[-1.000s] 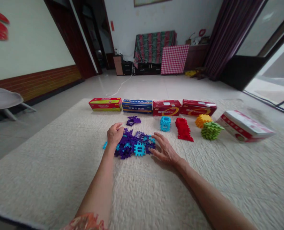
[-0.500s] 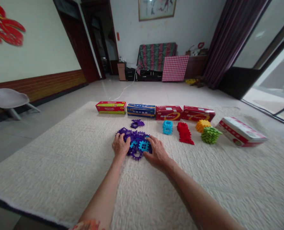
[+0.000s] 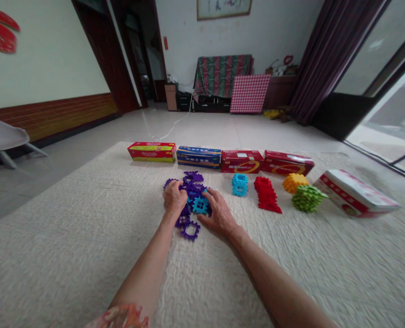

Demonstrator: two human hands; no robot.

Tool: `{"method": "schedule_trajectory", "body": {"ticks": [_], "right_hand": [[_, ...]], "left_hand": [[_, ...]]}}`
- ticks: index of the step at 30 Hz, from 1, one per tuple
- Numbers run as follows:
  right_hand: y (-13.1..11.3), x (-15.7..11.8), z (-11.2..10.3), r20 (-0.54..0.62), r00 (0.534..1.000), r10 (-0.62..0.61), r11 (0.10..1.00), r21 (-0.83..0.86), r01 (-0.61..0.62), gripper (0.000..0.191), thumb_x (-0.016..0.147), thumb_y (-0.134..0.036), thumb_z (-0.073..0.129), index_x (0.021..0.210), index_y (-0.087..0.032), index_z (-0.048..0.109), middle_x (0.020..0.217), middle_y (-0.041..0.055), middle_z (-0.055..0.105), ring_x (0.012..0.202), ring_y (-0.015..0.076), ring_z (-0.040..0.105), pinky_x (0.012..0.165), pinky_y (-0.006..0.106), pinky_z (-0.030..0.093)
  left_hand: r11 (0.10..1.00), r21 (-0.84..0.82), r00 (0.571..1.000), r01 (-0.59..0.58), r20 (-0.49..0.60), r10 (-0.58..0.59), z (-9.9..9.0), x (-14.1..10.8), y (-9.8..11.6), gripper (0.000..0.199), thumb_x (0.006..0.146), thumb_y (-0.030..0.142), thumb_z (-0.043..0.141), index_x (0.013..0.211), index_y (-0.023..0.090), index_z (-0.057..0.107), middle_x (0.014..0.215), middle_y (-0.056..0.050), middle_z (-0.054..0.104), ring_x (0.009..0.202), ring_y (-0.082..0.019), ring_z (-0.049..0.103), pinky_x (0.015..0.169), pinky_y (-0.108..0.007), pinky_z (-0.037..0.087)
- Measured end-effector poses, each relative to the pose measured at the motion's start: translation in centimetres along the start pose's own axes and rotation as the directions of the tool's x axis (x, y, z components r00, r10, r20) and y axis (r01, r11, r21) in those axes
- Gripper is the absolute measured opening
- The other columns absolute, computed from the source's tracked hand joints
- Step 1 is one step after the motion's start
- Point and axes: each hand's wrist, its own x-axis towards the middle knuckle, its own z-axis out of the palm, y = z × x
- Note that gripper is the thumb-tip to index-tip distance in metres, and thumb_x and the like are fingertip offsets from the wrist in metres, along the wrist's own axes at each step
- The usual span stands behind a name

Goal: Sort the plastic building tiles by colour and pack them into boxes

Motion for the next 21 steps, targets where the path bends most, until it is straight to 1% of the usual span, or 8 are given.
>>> {"method": "schedule_trajectory", "body": {"ticks": [3, 5, 8, 11, 15, 18, 20, 21], "right_hand": [[-0.4, -0.1, -0.3, -0.002, 1.0, -0.02, 1.0, -0.015, 0.02, 0.064, 0.069, -0.029, 0.071, 0.129, -0.021, 0.049, 0.136, 0.0161, 0.046, 0.129, 0.0323, 0.041, 0.104, 0.054, 0.038], [-0.5, -0.1, -0.4, 0.0, 1.0, -0.023, 1.0, -0.011, 0.023, 0.057, 0.071, -0.029, 0.07, 0.124, -0.021, 0.052, 0.132, 0.0153, 0.049, 0.126, 0.031, 0.043, 0.103, 0.052, 0.039], [-0.5, -0.1, -0.5, 0.015, 1.0, -0.009, 1.0, 0.016, 0.008, 0.054, 0.07, -0.027, 0.07, 0.12, -0.02, 0.052, 0.128, 0.0148, 0.051, 0.122, 0.0296, 0.046, 0.101, 0.048, 0.04], [-0.6, -0.2, -0.7, 0.041, 0.999, 0.025, 1.0, 0.013, -0.025, 0.054, 0.068, -0.027, 0.07, 0.117, -0.021, 0.05, 0.124, 0.0137, 0.053, 0.119, 0.0303, 0.047, 0.1, 0.05, 0.037], [-1.3, -0.3, -0.9, 0.046, 0.997, 0.062, 0.997, -0.038, -0.06, 0.053, 0.068, -0.029, 0.07, 0.115, -0.022, 0.048, 0.118, 0.0112, 0.056, 0.117, 0.0306, 0.048, 0.105, 0.057, 0.025], [-1.8, -0.4, -1.0, 0.026, 0.999, 0.043, 0.998, -0.036, -0.042, 0.054, 0.068, -0.03, 0.071, 0.116, -0.022, 0.048, 0.12, 0.0112, 0.056, 0.12, 0.0307, 0.046, 0.109, 0.058, 0.017], [-1.9, -0.3, -1.0, 0.009, 0.999, 0.033, 0.999, -0.001, -0.033, 0.054, 0.068, -0.031, 0.071, 0.116, -0.022, 0.047, 0.121, 0.0112, 0.055, 0.12, 0.0303, 0.046, 0.109, 0.058, 0.017], [-1.9, -0.3, -1.1, -0.008, 1.0, 0.028, 0.999, 0.023, -0.028, 0.054, 0.069, -0.032, 0.07, 0.116, -0.022, 0.047, 0.121, 0.011, 0.055, 0.119, 0.0298, 0.047, 0.108, 0.057, 0.02]], "left_hand": [[0.999, -0.02, 0.999, -0.038, 0.007, 0.038, 0.1, 1.1, 1.0, 0.04, 0.069, 0.006, 0.048, 0.101, 0.015, 0.07, 0.111, -0.011, 0.069, 0.112, -0.026, 0.06, 0.104, -0.035, 0.041], [0.998, -0.034, 0.998, -0.051, 0.037, 0.052, 0.4, 1.5, 1.7, 0.041, 0.069, 0.006, 0.047, 0.101, 0.015, 0.07, 0.11, -0.011, 0.07, 0.111, -0.026, 0.061, 0.103, -0.035, 0.042], [0.996, -0.035, 0.992, -0.08, 0.092, 0.083, 1.2, 1.6, 2.2, 0.04, 0.072, 0.007, 0.047, 0.103, 0.015, 0.071, 0.111, -0.012, 0.07, 0.11, -0.026, 0.061, 0.103, -0.036, 0.042], [0.995, -0.018, 0.987, -0.103, 0.119, 0.104, 2.0, 1.2, 2.1, 0.038, 0.074, 0.01, 0.047, 0.103, 0.016, 0.071, 0.11, -0.012, 0.07, 0.109, -0.027, 0.061, 0.103, -0.037, 0.042], [0.993, -0.036, 0.988, -0.11, 0.109, 0.113, 2.4, 0.9, 1.9, 0.036, 0.075, 0.011, 0.047, 0.102, 0.014, 0.071, 0.11, -0.012, 0.07, 0.11, -0.027, 0.062, 0.102, -0.036, 0.043], [0.994, -0.048, 0.991, -0.102, 0.085, 0.106, 2.3, 1.1, 1.9, 0.035, 0.075, 0.011, 0.047, 0.1, 0.015, 0.072, 0.11, -0.011, 0.071, 0.11, -0.027, 0.062, 0.103, -0.036, 0.043], [0.994, -0.049, 0.992, -0.097, 0.071, 0.1, 2.1, 1.1, 2.1, 0.034, 0.075, 0.012, 0.047, 0.098, 0.016, 0.072, 0.108, -0.01, 0.072, 0.108, -0.026, 0.063, 0.102, -0.035, 0.044], [0.995, -0.047, 0.993, -0.091, 0.068, 0.094, 2.1, 1.2, 2.1, 0.034, 0.075, 0.012, 0.047, 0.097, 0.016, 0.072, 0.107, -0.01, 0.072, 0.107, -0.026, 0.064, 0.102, -0.035, 0.045]]}}
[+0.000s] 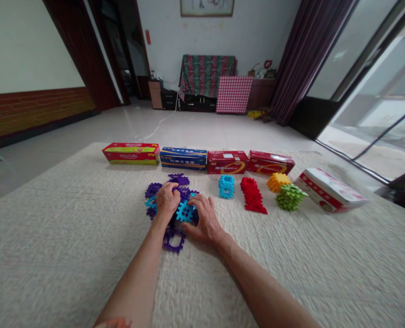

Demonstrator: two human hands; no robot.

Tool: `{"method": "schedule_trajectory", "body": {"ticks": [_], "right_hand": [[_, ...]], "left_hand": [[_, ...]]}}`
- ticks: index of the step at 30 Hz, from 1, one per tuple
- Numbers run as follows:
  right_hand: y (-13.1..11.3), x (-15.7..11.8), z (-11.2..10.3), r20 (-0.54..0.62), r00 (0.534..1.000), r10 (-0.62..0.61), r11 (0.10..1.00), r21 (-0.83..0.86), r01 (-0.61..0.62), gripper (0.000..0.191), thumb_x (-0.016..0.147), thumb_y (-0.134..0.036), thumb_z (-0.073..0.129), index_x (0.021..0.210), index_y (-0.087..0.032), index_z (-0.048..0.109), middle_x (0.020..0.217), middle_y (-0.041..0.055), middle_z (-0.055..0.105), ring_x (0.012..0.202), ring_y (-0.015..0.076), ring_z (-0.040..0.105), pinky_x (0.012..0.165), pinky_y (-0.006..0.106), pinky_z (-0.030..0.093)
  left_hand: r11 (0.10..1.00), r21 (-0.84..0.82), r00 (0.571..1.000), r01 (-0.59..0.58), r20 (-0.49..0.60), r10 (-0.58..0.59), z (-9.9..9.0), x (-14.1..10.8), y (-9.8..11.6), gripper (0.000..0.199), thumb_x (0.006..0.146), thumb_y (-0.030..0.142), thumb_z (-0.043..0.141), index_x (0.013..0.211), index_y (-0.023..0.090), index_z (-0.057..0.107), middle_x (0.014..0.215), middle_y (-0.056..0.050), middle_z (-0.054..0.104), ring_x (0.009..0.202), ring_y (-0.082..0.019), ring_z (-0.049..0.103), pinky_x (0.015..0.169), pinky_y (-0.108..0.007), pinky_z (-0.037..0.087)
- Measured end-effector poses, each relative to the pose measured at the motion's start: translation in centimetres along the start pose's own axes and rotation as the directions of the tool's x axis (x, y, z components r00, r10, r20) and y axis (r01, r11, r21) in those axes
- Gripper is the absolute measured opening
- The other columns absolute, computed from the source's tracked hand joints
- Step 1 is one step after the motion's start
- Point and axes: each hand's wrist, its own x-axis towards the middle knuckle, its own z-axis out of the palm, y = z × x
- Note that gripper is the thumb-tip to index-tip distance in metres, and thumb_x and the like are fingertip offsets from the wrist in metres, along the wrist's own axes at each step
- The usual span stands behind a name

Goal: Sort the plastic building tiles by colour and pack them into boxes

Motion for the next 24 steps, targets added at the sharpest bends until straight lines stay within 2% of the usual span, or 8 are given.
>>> {"method": "schedule_trajectory", "body": {"ticks": [4, 8, 11, 14, 18, 24], "right_hand": [[1.3, 0.4, -1.1, -0.133, 0.991, -0.01, 0.999, 0.034, 0.015, 0.053, 0.075, -0.034, 0.068, 0.12, -0.02, 0.046, 0.117, 0.0111, 0.055, 0.112, 0.0275, 0.05, 0.101, 0.048, 0.035], [4.4, 0.3, -3.9, -0.247, 0.969, 0.009, 0.982, -0.182, -0.056, 0.053, 0.08, -0.029, 0.062, 0.128, -0.018, 0.044, 0.123, 0.0145, 0.053, 0.115, 0.0296, 0.048, 0.099, 0.048, 0.036], [6.8, -0.1, -6.0, -0.231, 0.973, 0.008, 0.931, -0.355, -0.091, 0.052, 0.079, -0.024, 0.059, 0.128, -0.016, 0.046, 0.123, 0.016, 0.053, 0.117, 0.0311, 0.047, 0.102, 0.051, 0.031], [8.1, -0.6, -7.1, -0.201, 0.979, 0.041, 0.889, -0.439, -0.127, 0.051, 0.078, -0.019, 0.057, 0.128, -0.016, 0.047, 0.125, 0.0158, 0.053, 0.119, 0.0309, 0.045, 0.105, 0.054, 0.026], [8.6, -1.0, -7.1, -0.175, 0.981, 0.084, 0.863, -0.48, -0.159, 0.051, 0.079, -0.018, 0.056, 0.129, -0.016, 0.047, 0.129, 0.017, 0.052, 0.124, 0.0318, 0.042, 0.106, 0.056, 0.023], [9.0, -1.0, -7.1, -0.149, 0.981, 0.127, 0.869, -0.46, -0.183, 0.055, 0.077, -0.019, 0.058, 0.131, -0.018, 0.047, 0.134, 0.0162, 0.05, 0.13, 0.035, 0.036, 0.107, 0.063, 0.019]], "left_hand": [[1.0, 0.012, 1.0, 0.016, -0.013, -0.015, -0.1, 0.1, 0.0, 0.035, 0.073, 0.014, 0.046, 0.096, 0.014, 0.072, 0.105, -0.01, 0.073, 0.104, -0.025, 0.065, 0.099, -0.036, 0.047], [1.0, 0.002, 0.999, 0.007, -0.039, -0.007, 0.0, 0.1, -0.2, 0.034, 0.073, 0.014, 0.046, 0.095, 0.014, 0.072, 0.105, -0.011, 0.073, 0.104, -0.025, 0.066, 0.098, -0.035, 0.048], [1.0, -0.01, 0.999, 0.015, -0.048, -0.016, 0.0, 0.2, -0.2, 0.033, 0.072, 0.014, 0.046, 0.091, 0.016, 0.072, 0.104, -0.01, 0.074, 0.103, -0.025, 0.066, 0.098, -0.036, 0.049], [1.0, -0.021, 0.999, 0.023, -0.046, -0.024, -0.2, 0.3, -0.2, 0.032, 0.072, 0.014, 0.046, 0.09, 0.015, 0.072, 0.102, -0.01, 0.074, 0.102, -0.025, 0.066, 0.098, -0.035, 0.049], [1.0, -0.027, 0.998, 0.009, -0.055, -0.011, -0.5, 0.4, -0.2, 0.032, 0.072, 0.014, 0.046, 0.09, 0.014, 0.072, 0.101, -0.01, 0.074, 0.101, -0.025, 0.067, 0.096, -0.036, 0.05], [0.999, -0.039, 0.997, -0.032, -0.068, 0.03, -0.7, 0.5, -0.1, 0.03, 0.074, 0.015, 0.047, 0.091, 0.016, 0.072, 0.101, -0.009, 0.074, 0.099, -0.024, 0.067, 0.096, -0.037, 0.05]]}}
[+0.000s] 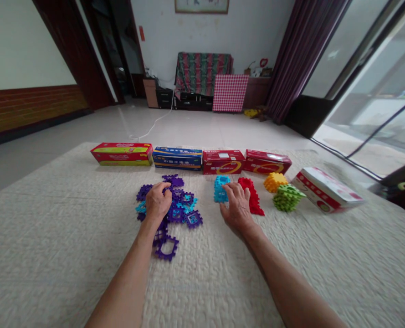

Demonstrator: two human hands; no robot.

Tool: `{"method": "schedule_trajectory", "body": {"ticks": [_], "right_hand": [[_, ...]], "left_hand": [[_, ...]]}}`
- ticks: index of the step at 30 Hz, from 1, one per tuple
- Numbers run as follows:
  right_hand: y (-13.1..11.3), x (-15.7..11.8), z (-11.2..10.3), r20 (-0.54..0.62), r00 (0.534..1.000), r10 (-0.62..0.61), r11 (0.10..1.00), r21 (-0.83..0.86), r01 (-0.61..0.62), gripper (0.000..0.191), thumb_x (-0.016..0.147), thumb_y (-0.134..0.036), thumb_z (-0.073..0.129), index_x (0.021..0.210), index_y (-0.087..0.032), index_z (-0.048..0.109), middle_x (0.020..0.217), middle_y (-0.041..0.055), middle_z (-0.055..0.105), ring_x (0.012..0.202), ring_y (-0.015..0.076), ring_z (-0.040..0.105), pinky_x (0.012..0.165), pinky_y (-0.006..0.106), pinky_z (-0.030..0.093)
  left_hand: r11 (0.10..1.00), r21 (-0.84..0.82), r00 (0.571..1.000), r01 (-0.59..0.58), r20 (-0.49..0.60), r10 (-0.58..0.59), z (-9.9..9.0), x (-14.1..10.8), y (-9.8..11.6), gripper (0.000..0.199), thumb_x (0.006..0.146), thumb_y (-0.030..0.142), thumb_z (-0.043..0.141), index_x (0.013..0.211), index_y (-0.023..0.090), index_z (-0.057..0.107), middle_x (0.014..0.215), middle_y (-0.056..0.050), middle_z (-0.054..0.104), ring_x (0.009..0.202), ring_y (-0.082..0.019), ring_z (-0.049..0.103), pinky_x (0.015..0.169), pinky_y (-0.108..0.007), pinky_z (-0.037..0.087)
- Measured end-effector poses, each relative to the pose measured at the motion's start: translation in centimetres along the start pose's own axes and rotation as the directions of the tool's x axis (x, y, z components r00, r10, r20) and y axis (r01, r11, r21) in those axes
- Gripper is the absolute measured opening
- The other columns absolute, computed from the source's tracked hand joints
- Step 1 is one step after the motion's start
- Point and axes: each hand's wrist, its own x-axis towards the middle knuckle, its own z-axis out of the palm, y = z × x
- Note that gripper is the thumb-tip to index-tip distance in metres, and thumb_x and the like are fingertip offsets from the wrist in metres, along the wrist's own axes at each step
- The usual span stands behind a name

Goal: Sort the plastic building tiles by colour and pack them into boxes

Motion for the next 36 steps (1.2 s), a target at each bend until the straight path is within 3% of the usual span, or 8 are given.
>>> {"method": "schedule_trajectory", "body": {"ticks": [3, 7, 12, 14, 19, 24, 31, 36], "right_hand": [[-0.6, -0.1, -0.2, -0.027, 0.998, -0.058, 0.994, 0.09, 0.06, 0.055, 0.076, -0.017, 0.059, 0.13, -0.019, 0.047, 0.138, 0.0152, 0.047, 0.132, 0.0348, 0.034, 0.108, 0.061, 0.022], [-2.8, -0.6, 0.1, 0.014, 0.985, -0.173, 0.93, 0.33, 0.159, 0.042, 0.082, -0.011, 0.052, 0.123, -0.018, 0.052, 0.128, 0.0132, 0.054, 0.12, 0.0251, 0.049, 0.103, 0.044, 0.039], [-4.9, -0.9, 0.8, 0.131, 0.937, -0.324, 0.838, 0.499, 0.22, 0.027, 0.089, -0.015, 0.049, 0.115, -0.018, 0.057, 0.115, 0.0114, 0.062, 0.105, 0.022, 0.057, 0.094, 0.038, 0.046], [-5.2, -0.9, 0.7, 0.149, 0.914, -0.376, 0.816, 0.521, 0.251, 0.026, 0.091, -0.015, 0.047, 0.114, -0.018, 0.058, 0.113, 0.0112, 0.063, 0.105, 0.0219, 0.057, 0.094, 0.039, 0.045], [-5.6, -0.9, 0.3, 0.165, 0.88, -0.446, 0.776, 0.562, 0.287, 0.021, 0.093, -0.016, 0.044, 0.106, -0.017, 0.061, 0.1, 0.0104, 0.066, 0.095, 0.0205, 0.059, 0.09, 0.038, 0.044], [-5.9, -1.2, 0.8, 0.15, 0.918, -0.367, 0.782, 0.584, 0.217, 0.02, 0.094, -0.02, 0.045, 0.102, -0.017, 0.063, 0.088, 0.0066, 0.068, 0.083, 0.0176, 0.061, 0.081, 0.033, 0.045], [-8.0, -1.1, 1.4, 0.186, 0.965, -0.182, 0.885, 0.458, 0.079, 0.014, 0.088, -0.026, 0.057, 0.091, -0.017, 0.067, 0.092, 0.0092, 0.065, 0.089, 0.0196, 0.058, 0.083, 0.032, 0.045], [-9.1, -0.2, 1.3, 0.311, 0.945, -0.104, 0.968, 0.25, 0.024, 0.017, 0.086, -0.027, 0.06, 0.075, -0.017, 0.069, 0.082, 0.0076, 0.062, 0.083, 0.0192, 0.057, 0.077, 0.031, 0.042]], "left_hand": [[0.989, -0.052, 0.987, -0.138, 0.072, 0.141, 0.1, -0.2, 0.5, 0.028, 0.076, 0.015, 0.049, 0.092, 0.017, 0.071, 0.101, -0.008, 0.073, 0.099, -0.022, 0.067, 0.096, -0.035, 0.05], [0.933, -0.093, 0.902, -0.348, 0.237, 0.36, 0.4, -0.8, 1.3, 0.023, 0.079, 0.017, 0.053, 0.093, 0.019, 0.072, 0.107, -0.007, 0.071, 0.103, -0.02, 0.065, 0.098, -0.034, 0.049], [0.881, -0.033, 0.793, -0.472, 0.42, 0.441, 0.7, -1.6, 1.9, 0.028, 0.077, 0.016, 0.058, 0.1, 0.02, 0.072, 0.114, -0.009, 0.067, 0.11, -0.024, 0.061, 0.103, -0.039, 0.046], [0.869, -0.008, 0.774, -0.495, 0.452, 0.444, 0.7, -1.7, 1.8, 0.029, 0.076, 0.015, 0.058, 0.102, 0.019, 0.072, 0.115, -0.01, 0.066, 0.112, -0.025, 0.06, 0.104, -0.041, 0.045], [0.887, 0.092, 0.826, -0.453, 0.418, 0.378, 0.9, -1.6, 1.2, 0.026, 0.079, 0.013, 0.053, 0.097, 0.015, 0.073, 0.115, -0.012, 0.066, 0.114, -0.025, 0.059, 0.105, -0.039, 0.044], [0.92, 0.166, 0.896, -0.356, 0.341, 0.285, 0.9, -1.4, 0.3, 0.027, 0.079, 0.01, 0.05, 0.093, 0.017, 0.073, 0.111, -0.011, 0.068, 0.109, -0.024, 0.062, 0.104, -0.038, 0.046], [0.928, 0.091, 0.879, -0.362, 0.365, 0.307, 0.5, -1.2, 0.0, 0.026, 0.077, 0.012, 0.052, 0.092, 0.019, 0.072, 0.111, -0.009, 0.069, 0.113, -0.024, 0.061, 0.105, -0.037, 0.045], [0.935, 0.026, 0.837, -0.354, 0.454, 0.305, -0.3, -1.1, 0.4, 0.024, 0.073, 0.013, 0.057, 0.09, 0.02, 0.072, 0.111, -0.008, 0.068, 0.112, -0.025, 0.061, 0.104, -0.038, 0.044]]}}
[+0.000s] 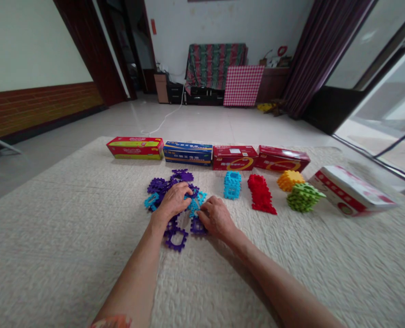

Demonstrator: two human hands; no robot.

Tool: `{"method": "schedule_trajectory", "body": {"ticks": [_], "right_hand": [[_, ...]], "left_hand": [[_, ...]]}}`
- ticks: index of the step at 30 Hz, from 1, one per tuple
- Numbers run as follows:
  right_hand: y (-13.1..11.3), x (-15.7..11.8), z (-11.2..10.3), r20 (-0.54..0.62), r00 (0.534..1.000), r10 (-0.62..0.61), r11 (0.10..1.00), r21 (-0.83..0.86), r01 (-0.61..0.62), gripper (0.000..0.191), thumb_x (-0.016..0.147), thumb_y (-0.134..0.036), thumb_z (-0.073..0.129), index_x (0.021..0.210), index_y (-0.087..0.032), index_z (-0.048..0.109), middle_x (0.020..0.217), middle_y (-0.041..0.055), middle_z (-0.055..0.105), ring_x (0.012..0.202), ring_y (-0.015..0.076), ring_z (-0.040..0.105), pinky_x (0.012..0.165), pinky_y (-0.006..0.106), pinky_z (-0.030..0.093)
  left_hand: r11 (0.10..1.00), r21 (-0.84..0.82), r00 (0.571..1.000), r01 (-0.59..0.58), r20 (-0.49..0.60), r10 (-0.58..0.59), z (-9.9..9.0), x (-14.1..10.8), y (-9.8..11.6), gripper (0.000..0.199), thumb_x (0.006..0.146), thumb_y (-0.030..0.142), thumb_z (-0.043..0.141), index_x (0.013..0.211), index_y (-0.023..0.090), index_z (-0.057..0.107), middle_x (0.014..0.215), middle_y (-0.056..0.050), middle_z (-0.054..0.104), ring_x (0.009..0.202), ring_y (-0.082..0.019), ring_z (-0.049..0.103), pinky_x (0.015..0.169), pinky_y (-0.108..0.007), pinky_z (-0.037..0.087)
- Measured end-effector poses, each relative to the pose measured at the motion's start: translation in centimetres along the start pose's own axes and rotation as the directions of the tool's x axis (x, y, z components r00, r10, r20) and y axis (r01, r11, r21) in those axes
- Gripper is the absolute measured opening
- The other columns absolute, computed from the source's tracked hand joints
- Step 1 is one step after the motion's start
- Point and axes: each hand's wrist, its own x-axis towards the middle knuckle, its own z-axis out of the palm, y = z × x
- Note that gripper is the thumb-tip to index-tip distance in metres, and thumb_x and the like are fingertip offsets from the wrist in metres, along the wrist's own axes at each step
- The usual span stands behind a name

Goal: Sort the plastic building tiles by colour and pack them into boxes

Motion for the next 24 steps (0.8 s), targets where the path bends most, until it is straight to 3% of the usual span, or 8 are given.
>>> {"method": "schedule_trajectory", "body": {"ticks": [3, 7, 12, 18, 24], "right_hand": [[-0.5, 0.8, -0.4, 0.092, 0.994, 0.064, 0.995, -0.083, -0.056, 0.02, 0.085, -0.023, 0.058, 0.071, -0.018, 0.071, 0.078, 0.008, 0.064, 0.08, 0.019, 0.057, 0.075, 0.03, 0.041], [-1.3, 1.7, -0.7, 0.174, 0.97, 0.169, 0.98, -0.132, -0.147, 0.019, 0.08, -0.031, 0.062, 0.075, -0.018, 0.075, 0.083, 0.0108, 0.067, 0.078, 0.0208, 0.059, 0.069, 0.03, 0.041], [-2.0, 1.8, -0.6, 0.145, 0.965, 0.217, 0.962, -0.2, -0.186, 0.019, 0.076, -0.027, 0.06, 0.076, -0.017, 0.076, 0.084, 0.0131, 0.068, 0.079, 0.0233, 0.062, 0.066, 0.031, 0.041], [-0.5, 2.0, -0.8, 0.094, 0.965, 0.243, 0.968, 0.048, -0.248, 0.02, 0.078, -0.021, 0.053, 0.079, -0.017, 0.073, 0.078, 0.0078, 0.069, 0.067, 0.0165, 0.06, 0.059, 0.025, 0.036], [1.6, 2.3, -1.1, 0.149, 0.972, 0.183, 0.928, 0.299, -0.221, 0.02, 0.076, -0.019, 0.05, 0.073, -0.015, 0.069, 0.064, 0.0008, 0.065, 0.057, 0.0116, 0.053, 0.052, 0.021, 0.031]], "left_hand": [[1.0, -0.023, 0.999, -0.007, 0.036, 0.008, -0.3, 0.0, 0.0, 0.026, 0.072, 0.012, 0.057, 0.093, 0.019, 0.072, 0.114, -0.009, 0.067, 0.113, -0.025, 0.06, 0.104, -0.038, 0.044], [1.0, -0.028, 0.999, 0.009, 0.054, -0.007, -0.5, 0.0, 0.0, 0.027, 0.074, 0.012, 0.057, 0.095, 0.017, 0.072, 0.116, -0.011, 0.066, 0.115, -0.026, 0.059, 0.106, -0.039, 0.043], [0.999, -0.045, 0.996, -0.011, 0.084, 0.015, -0.8, -0.2, 0.1, 0.037, 0.074, 0.01, 0.056, 0.106, 0.021, 0.072, 0.128, -0.009, 0.062, 0.123, -0.024, 0.055, 0.109, -0.04, 0.04], [0.987, -0.143, 0.99, -0.072, 0.114, 0.088, -1.5, 0.0, 0.5, 0.041, 0.074, 0.006, 0.054, 0.104, 0.025, 0.075, 0.132, -0.006, 0.061, 0.126, -0.024, 0.053, 0.111, -0.04, 0.039], [0.965, -0.242, 0.986, -0.097, 0.105, 0.126, -1.7, 0.2, 1.3, 0.03, 0.079, 0.015, 0.06, 0.103, 0.026, 0.075, 0.125, -0.004, 0.067, 0.119, -0.021, 0.059, 0.105, -0.037, 0.044]]}}
